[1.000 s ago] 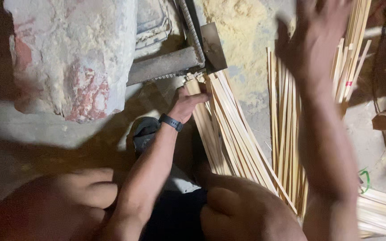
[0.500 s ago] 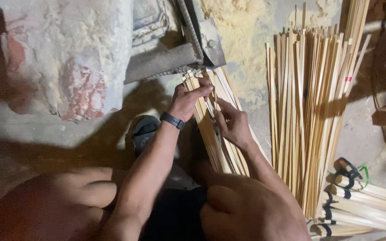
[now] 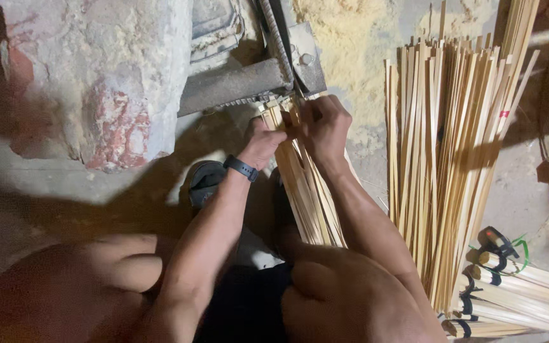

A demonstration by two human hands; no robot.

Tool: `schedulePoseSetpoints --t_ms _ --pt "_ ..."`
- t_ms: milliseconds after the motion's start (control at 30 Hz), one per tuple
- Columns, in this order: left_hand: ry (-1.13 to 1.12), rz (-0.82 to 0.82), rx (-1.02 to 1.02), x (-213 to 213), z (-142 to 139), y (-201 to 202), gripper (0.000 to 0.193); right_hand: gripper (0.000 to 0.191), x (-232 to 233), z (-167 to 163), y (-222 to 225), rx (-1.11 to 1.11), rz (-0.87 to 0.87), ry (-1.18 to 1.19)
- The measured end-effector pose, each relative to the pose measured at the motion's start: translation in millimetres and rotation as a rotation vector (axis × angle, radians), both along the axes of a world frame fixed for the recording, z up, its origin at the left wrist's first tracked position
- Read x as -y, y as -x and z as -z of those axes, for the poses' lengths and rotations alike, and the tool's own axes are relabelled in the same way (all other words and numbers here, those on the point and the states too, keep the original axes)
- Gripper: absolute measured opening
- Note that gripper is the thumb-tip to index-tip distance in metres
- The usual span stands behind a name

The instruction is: The person sits on the floor and uses a manual cutting machine to trim the ends of thin wooden strips. They hold a bundle of strips, feed them through the cutter, and then place the trimmed strips into a pile.

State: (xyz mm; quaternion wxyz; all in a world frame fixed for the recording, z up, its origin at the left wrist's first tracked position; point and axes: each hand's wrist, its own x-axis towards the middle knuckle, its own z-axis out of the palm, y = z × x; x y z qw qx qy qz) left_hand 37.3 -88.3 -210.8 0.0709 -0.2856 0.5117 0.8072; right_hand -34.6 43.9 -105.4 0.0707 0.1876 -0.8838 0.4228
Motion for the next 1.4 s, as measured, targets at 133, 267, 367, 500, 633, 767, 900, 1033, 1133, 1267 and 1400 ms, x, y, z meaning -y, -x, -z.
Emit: schedulePoseSetpoints --t_ms 133,267,367,500,633,767,900,1033,1133,1267,1400 --pt "-0.147 -0.028 0.065 -3 5 3 0.054 0.021 -16 -13 -12 0.130 -0.002 -0.055" --pt "-0.273 0.027 -0.062 1 -24 3 0.038 0.019 -58 -23 -51 -0.047 -0.117 -0.130" --pt "-0.122 0.007 -0.119 1 -52 3 0.037 0.023 -66 -13 -67 0.009 -0.202 -0.061" --pt "-0.079 -0.003 -0.081 1 -61 5 0.038 0.013 -60 1 -65 0.226 -0.134 0.052" --pt "-0.096 -0.032 0.025 0 -31 6 0.070 0.013 -46 -4 -49 -0.041 -0.065 -0.159" --pt "0.053 0.022 0.166 2 1 4 0.050 0.006 -17 -14 -25 -0.026 -0.073 -0.152" --pt "-0.150 -0.102 0.063 0 2 4 0.038 0.003 3 -19 -12 -0.074 -0.091 -0.070" --pt "-0.161 -0.090 -0.045 -3 -30 7 0.024 0.007 -19 -33 -27 0.012 -0.058 -0.196" --pt "-0.172 -0.041 -0.148 -2 -62 10 0.019 0.022 -53 -44 -53 -0.316 -0.120 -0.282" --pt "-0.227 0.000 -0.169 0 -79 9 0.020 0.011 -60 -27 -67 0.013 -0.187 -0.147" --pt "-0.055 0.080 -0.152 5 -51 5 0.036 0.008 -43 -9 -44 0.066 -0.120 -0.205"
